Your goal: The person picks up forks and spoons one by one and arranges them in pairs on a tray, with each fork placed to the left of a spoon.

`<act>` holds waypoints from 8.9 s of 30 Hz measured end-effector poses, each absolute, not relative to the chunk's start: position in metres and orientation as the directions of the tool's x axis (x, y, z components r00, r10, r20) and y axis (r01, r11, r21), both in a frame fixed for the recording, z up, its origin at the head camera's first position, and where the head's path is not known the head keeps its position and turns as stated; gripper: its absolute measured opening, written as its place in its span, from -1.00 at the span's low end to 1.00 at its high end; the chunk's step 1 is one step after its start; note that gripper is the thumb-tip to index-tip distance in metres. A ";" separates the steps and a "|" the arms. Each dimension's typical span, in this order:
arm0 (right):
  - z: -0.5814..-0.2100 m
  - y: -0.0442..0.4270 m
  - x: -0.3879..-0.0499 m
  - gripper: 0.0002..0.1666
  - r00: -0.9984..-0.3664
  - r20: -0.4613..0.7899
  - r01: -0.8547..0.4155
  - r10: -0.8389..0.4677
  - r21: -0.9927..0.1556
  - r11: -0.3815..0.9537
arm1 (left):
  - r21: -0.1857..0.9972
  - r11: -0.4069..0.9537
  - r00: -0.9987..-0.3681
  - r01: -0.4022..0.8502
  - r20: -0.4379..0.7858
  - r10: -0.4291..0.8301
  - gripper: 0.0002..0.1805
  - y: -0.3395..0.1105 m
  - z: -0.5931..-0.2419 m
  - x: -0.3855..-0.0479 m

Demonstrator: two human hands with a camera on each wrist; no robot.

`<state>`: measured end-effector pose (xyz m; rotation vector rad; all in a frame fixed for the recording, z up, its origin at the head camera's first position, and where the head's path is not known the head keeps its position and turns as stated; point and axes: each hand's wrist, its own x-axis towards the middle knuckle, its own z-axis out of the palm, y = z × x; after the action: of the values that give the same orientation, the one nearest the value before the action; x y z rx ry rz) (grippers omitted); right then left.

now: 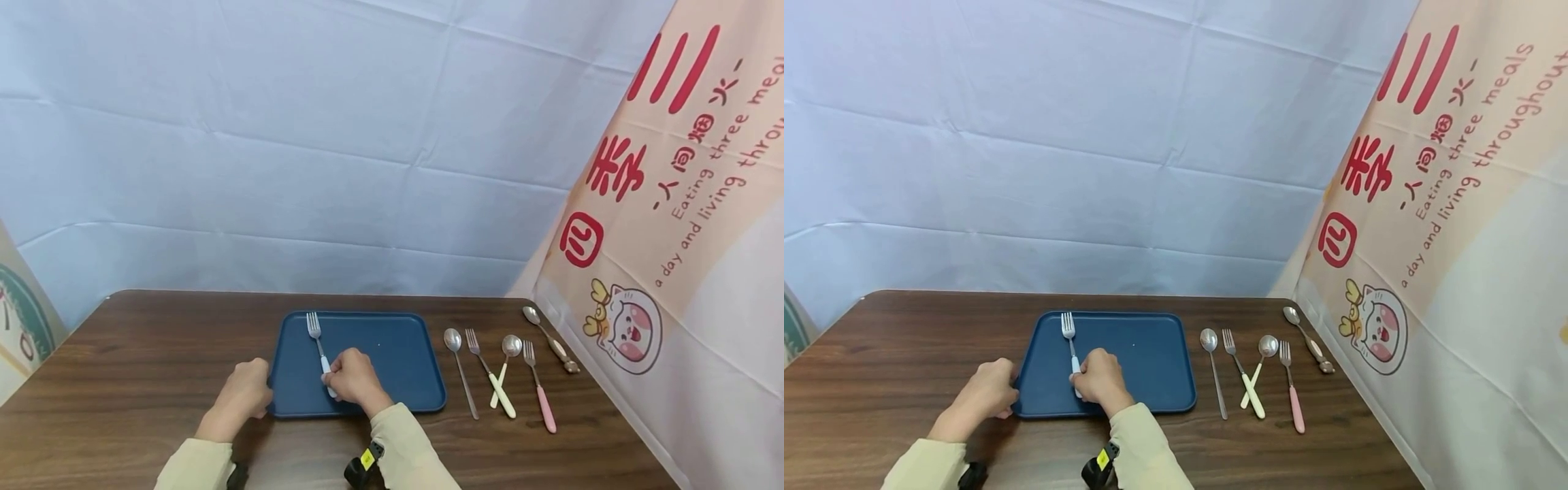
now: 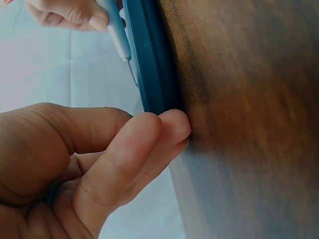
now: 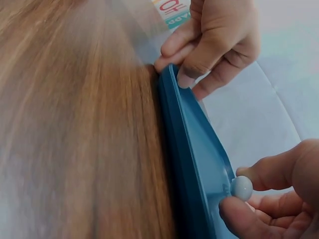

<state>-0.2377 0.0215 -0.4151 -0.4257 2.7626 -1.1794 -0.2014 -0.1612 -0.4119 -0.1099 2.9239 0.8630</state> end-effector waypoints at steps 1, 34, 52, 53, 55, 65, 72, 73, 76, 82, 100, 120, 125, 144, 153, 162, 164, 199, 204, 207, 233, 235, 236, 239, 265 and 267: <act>-0.415 0.020 -0.238 -0.83 -0.955 0.015 -0.215 -0.298 -0.726 0.653 | 0.537 0.838 -0.993 -0.094 -0.107 -0.043 -0.87 -0.161 -0.412 -0.202; -0.424 -0.020 -0.233 -0.70 -0.968 -0.062 -0.117 -0.244 -0.749 0.652 | 0.520 0.849 -0.994 -0.092 -0.103 -0.045 -0.92 -0.160 -0.413 -0.202; -0.431 -0.032 -0.233 -0.69 -0.972 -0.068 -0.095 -0.227 -0.767 0.634 | 0.512 0.856 -0.996 -0.076 -0.079 -0.041 -0.93 -0.159 -0.413 -0.200; -0.432 -0.032 -0.233 -0.68 -0.972 -0.069 -0.093 -0.226 -0.768 0.634 | 0.512 0.856 -0.996 -0.077 -0.080 -0.041 -0.93 -0.158 -0.413 -0.200; -0.432 -0.032 -0.234 -0.66 -0.972 -0.070 -0.090 -0.222 -0.768 0.635 | 0.512 0.856 -0.996 -0.078 -0.083 -0.042 -0.93 -0.157 -0.414 -0.200; -0.432 -0.032 -0.234 -0.64 -0.974 -0.088 -0.058 -0.207 -0.790 0.610 | 0.507 0.859 -0.997 -0.066 -0.073 -0.033 -0.93 -0.156 -0.413 -0.200; -0.433 -0.033 -0.233 -0.63 -0.976 -0.083 -0.059 -0.199 -0.786 0.616 | 0.516 0.853 -0.995 -0.081 -0.091 -0.040 -0.95 -0.156 -0.414 -0.199; -0.433 -0.033 -0.233 -0.63 -0.977 -0.084 -0.057 -0.198 -0.785 0.617 | 0.517 0.852 -0.995 -0.081 -0.090 -0.040 -0.95 -0.156 -0.414 -0.199; -0.433 -0.033 -0.233 -0.62 -0.977 -0.084 -0.056 -0.195 -0.783 0.619 | 0.518 0.852 -0.996 -0.076 -0.083 -0.038 -0.95 -0.156 -0.414 -0.198; -0.433 -0.034 -0.232 -0.64 -0.978 -0.085 -0.051 -0.193 -0.793 0.607 | 0.518 0.853 -0.996 -0.070 -0.078 -0.034 -0.94 -0.156 -0.415 -0.199; -0.431 -0.033 -0.232 -0.69 -0.974 -0.096 -0.040 -0.204 -0.816 0.576 | 0.515 0.853 -0.996 -0.082 -0.079 -0.048 -0.93 -0.156 -0.413 -0.199; -0.400 -0.018 -0.232 -0.69 -0.901 0.051 -0.432 -0.431 -0.199 0.880 | 0.534 0.840 -0.993 -0.095 -0.114 -0.039 -0.92 -0.158 -0.413 -0.199; -0.397 -0.016 -0.230 -0.74 -0.893 0.060 -0.450 -0.446 -0.102 0.887 | 0.561 0.822 -0.993 -0.099 -0.110 -0.044 -0.92 -0.158 -0.414 -0.199; -0.393 0.000 -0.231 -0.52 -0.873 -0.020 -0.485 -0.487 -0.073 0.872 | 0.540 0.836 -0.992 -0.095 -0.118 -0.037 -0.90 -0.157 -0.412 -0.201; -0.391 0.020 -0.227 -0.47 -0.884 -0.025 -0.463 -0.467 -0.105 0.880 | 0.556 0.822 -0.989 -0.120 -0.136 -0.052 -0.90 -0.159 -0.416 -0.199; -0.391 0.039 -0.227 -0.47 -0.895 -0.028 -0.441 -0.446 -0.109 0.891 | 0.573 0.808 -0.989 -0.135 -0.134 -0.070 -0.90 -0.157 -0.418 -0.197; -0.391 0.044 -0.227 -0.47 -0.898 -0.029 -0.434 -0.440 -0.118 0.893 | 0.572 0.808 -0.988 -0.138 -0.137 -0.072 -0.89 -0.156 -0.418 -0.197; -0.392 0.126 -0.243 -0.54 -0.951 0.003 -0.304 -0.309 -0.192 0.933 | 0.560 0.817 -0.988 -0.137 -0.139 -0.070 -0.86 -0.156 -0.416 -0.197; -0.392 0.139 -0.244 -0.56 -0.953 0.012 -0.297 -0.301 -0.207 0.932 | 0.571 0.812 -0.990 -0.123 -0.123 -0.063 -0.93 -0.157 -0.416 -0.196; -0.393 0.146 -0.244 -0.57 -0.955 0.021 -0.292 -0.294 -0.198 0.936 | 0.570 0.813 -0.991 -0.119 -0.120 -0.061 -0.95 -0.157 -0.416 -0.196; -0.402 0.205 -0.253 -0.89 -0.990 0.009 -0.140 -0.140 -0.185 0.973 | 0.567 0.816 -0.992 -0.109 -0.114 -0.053 -0.92 -0.158 -0.415 -0.196; -0.403 0.209 -0.253 -0.85 -0.993 0.000 -0.113 -0.115 -0.197 0.974 | 0.566 0.816 -0.991 -0.115 -0.120 -0.057 -0.90 -0.157 -0.415 -0.196; -0.403 0.211 -0.252 -0.83 -0.995 -0.006 -0.100 -0.104 -0.203 0.974 | 0.566 0.816 -0.991 -0.119 -0.121 -0.061 -0.90 -0.157 -0.415 -0.196; -0.402 0.216 -0.251 -0.82 -0.996 -0.015 -0.085 -0.090 -0.215 0.973 | 0.564 0.818 -0.992 -0.114 -0.115 -0.059 -0.91 -0.156 -0.415 -0.196; -0.412 0.225 -0.265 -0.94 -0.996 -0.072 0.061 0.044 -0.258 0.964 | 0.578 0.807 -0.992 -0.118 -0.109 -0.067 -0.88 -0.156 -0.416 -0.198; -0.412 0.225 -0.266 -0.92 -0.996 -0.079 0.070 0.051 -0.260 0.963 | 0.578 0.808 -0.992 -0.119 -0.109 -0.068 -0.89 -0.156 -0.416 -0.198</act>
<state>-0.2660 0.2251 -0.4123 0.0943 3.0410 -0.4065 -0.1978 -0.1557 -0.4157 -0.1508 2.9076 0.9374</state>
